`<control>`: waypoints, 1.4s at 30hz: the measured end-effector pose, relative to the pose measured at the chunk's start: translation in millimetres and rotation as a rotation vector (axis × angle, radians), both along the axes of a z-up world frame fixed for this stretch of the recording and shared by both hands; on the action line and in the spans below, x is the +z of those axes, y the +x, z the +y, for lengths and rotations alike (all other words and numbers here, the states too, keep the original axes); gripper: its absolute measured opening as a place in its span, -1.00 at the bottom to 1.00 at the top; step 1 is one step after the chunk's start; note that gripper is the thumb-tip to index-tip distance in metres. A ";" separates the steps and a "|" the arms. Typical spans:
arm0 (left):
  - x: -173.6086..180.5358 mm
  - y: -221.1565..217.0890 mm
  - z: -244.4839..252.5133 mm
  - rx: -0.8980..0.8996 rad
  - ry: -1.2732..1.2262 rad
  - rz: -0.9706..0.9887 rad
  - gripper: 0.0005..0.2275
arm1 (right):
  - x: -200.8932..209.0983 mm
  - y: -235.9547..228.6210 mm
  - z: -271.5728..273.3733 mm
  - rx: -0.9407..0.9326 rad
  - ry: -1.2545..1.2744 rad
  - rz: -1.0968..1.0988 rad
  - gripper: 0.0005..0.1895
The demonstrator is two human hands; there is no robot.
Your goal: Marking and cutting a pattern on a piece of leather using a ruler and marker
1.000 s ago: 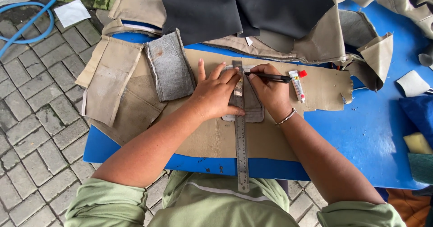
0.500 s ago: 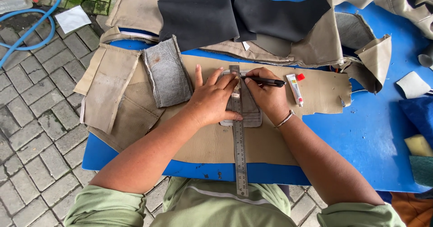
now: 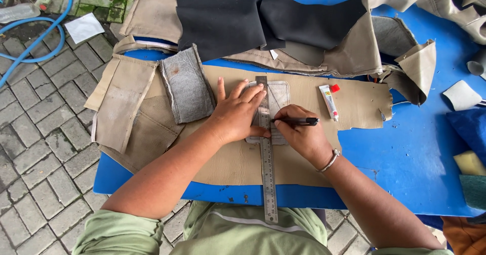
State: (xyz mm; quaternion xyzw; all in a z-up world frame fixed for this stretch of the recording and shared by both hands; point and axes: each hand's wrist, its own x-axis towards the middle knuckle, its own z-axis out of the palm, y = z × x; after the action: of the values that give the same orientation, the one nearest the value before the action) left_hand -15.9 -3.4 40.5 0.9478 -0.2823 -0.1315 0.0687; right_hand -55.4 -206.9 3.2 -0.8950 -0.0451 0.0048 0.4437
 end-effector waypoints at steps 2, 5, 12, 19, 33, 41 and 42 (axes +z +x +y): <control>11.7 -2.5 0.6 -0.001 0.004 0.021 -0.22 | 5.7 -5.6 -0.5 0.001 0.012 0.025 -0.91; 3.3 0.9 4.6 -0.008 -0.024 0.034 -0.24 | 13.8 -19.9 4.3 -0.006 0.097 -0.121 -0.89; -46.4 -9.8 13.0 -0.013 -0.135 -0.462 -0.21 | 11.3 -101.9 33.5 0.273 -0.578 -0.414 -0.50; -53.9 -40.2 16.8 -0.002 -0.199 -0.501 -0.36 | -12.4 -104.8 9.1 0.124 -0.647 -0.319 -0.45; -39.7 -42.8 22.2 0.042 -0.089 -0.325 -0.61 | 3.4 -63.3 -46.0 0.063 -0.751 -0.058 -0.49; -28.2 -111.4 -10.1 -0.096 -0.270 -0.380 -0.45 | 4.0 -41.2 -71.4 -0.054 -0.546 -0.209 -0.64; -39.6 -116.8 -16.2 -0.097 -0.334 -0.484 -0.29 | 6.6 -36.1 -72.3 -0.055 -0.463 -0.207 -0.65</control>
State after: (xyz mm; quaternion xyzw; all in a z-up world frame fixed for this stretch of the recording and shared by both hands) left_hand -132.7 -19.6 0.9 0.9126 -0.3530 0.1437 0.1478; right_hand -91.5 -279.2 9.8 -0.9694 -0.0637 -0.0885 0.2201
